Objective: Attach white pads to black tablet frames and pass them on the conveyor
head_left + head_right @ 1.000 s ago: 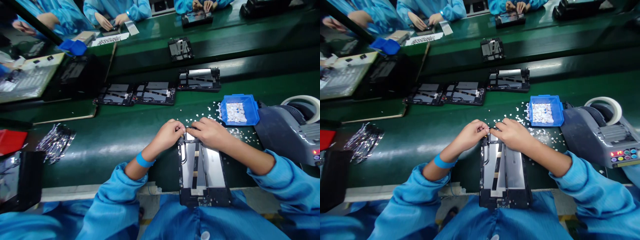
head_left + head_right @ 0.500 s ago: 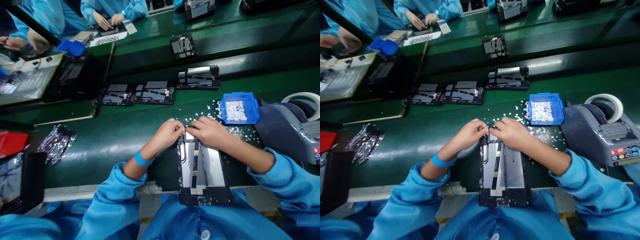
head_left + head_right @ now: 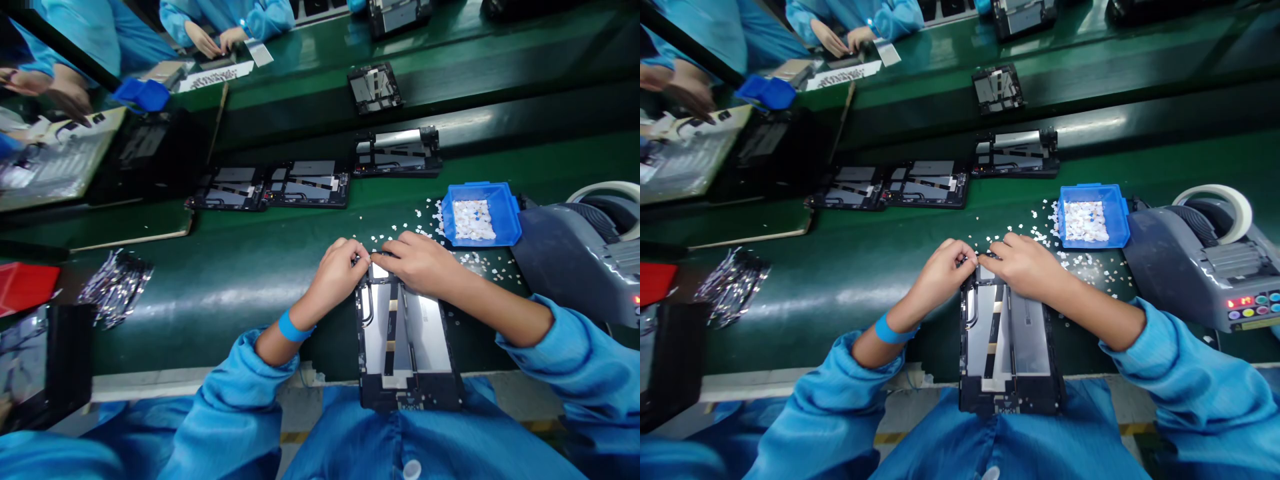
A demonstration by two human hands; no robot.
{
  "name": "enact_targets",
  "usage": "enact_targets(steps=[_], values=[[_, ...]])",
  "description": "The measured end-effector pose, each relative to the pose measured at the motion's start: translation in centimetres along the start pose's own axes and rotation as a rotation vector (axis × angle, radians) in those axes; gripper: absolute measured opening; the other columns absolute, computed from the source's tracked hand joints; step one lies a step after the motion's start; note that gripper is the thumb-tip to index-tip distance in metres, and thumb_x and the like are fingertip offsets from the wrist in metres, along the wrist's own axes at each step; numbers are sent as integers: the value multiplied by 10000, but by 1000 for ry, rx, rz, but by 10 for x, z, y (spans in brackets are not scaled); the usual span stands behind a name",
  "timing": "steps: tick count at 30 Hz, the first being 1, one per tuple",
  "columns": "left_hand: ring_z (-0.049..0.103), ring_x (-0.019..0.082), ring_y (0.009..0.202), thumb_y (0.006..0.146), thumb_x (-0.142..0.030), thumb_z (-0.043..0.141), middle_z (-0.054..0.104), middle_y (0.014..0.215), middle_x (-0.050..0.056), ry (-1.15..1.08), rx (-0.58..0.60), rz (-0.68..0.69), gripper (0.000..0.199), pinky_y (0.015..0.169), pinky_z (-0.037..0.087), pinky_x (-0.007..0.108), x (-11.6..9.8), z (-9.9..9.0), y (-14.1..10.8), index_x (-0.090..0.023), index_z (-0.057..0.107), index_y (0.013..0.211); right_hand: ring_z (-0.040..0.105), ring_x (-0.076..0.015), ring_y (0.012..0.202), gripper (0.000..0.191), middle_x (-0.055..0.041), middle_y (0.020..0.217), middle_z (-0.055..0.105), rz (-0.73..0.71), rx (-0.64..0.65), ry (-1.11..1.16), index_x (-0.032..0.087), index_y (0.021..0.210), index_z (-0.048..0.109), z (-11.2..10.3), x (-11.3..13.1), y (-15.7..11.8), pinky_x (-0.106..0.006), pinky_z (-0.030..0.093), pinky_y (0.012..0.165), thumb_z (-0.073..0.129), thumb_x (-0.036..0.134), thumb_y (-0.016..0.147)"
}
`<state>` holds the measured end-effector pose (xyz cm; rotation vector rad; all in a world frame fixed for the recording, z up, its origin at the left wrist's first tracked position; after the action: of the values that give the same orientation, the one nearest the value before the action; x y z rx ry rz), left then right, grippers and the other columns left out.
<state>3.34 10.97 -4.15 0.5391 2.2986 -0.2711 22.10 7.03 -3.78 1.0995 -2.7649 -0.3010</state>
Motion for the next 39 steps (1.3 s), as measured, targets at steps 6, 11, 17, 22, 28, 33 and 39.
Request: enact_targets(steps=[6,11,17,22,28,33,39], values=[[481,133,722,781,-144,708,492,804,-40,-292,40,-204,231,653,368,268,17,2,12,-204,560,948,460,-224,853,325,-101,975,679,-8,10,28,169,1243,721,0,-1,0,-353,321,718,503,101,1011],[458,111,626,783,-132,651,490,714,-50,-559,241,-335,150,580,324,258,26,7,25,-201,555,875,460,-230,835,338,-97,972,689,-21,-6,21,171,1259,725,3,-3,0,-361,329,713,505,106,1010],[526,149,707,776,-153,673,552,776,-21,-301,164,-202,164,632,394,278,20,4,22,-209,587,904,487,-227,829,299,-92,971,704,-8,-35,20,180,1195,750,7,-3,-1,-364,347,708,507,132,1026],[588,239,1067,791,-191,706,619,1067,64,-73,65,-84,287,937,493,382,14,2,12,-192,620,1065,572,-231,860,313,-93,1037,742,26,-89,49,191,1127,767,7,-7,-1,-377,418,752,463,167,1054],[596,246,1120,951,-339,585,556,1299,127,-129,-132,-155,564,1006,516,426,20,-4,-60,-196,481,1487,695,-300,1018,350,-148,1144,766,534,-225,173,136,1217,728,-22,-6,-70,-424,518,851,464,294,1049],[523,323,1347,979,-382,578,558,1427,146,-225,94,-100,622,1178,428,536,18,27,-131,-242,437,1569,698,-268,774,326,-91,925,761,673,172,466,192,1113,711,-41,50,-109,-384,511,667,552,454,1004],[478,315,1475,943,-448,636,515,1600,82,-545,-339,-327,732,1219,435,441,43,-27,-139,-259,402,1610,696,-215,812,270,-47,968,772,506,123,668,238,1146,737,-60,29,-6,-336,524,732,577,374,977]])
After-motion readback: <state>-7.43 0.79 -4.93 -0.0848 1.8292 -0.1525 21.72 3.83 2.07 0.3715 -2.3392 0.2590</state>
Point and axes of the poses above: each hand's wrist, its own y-axis towards the middle knuckle, its own z-axis out of the palm, x = y × z, the point moved 3 cm from there along y, towards the middle knuckle
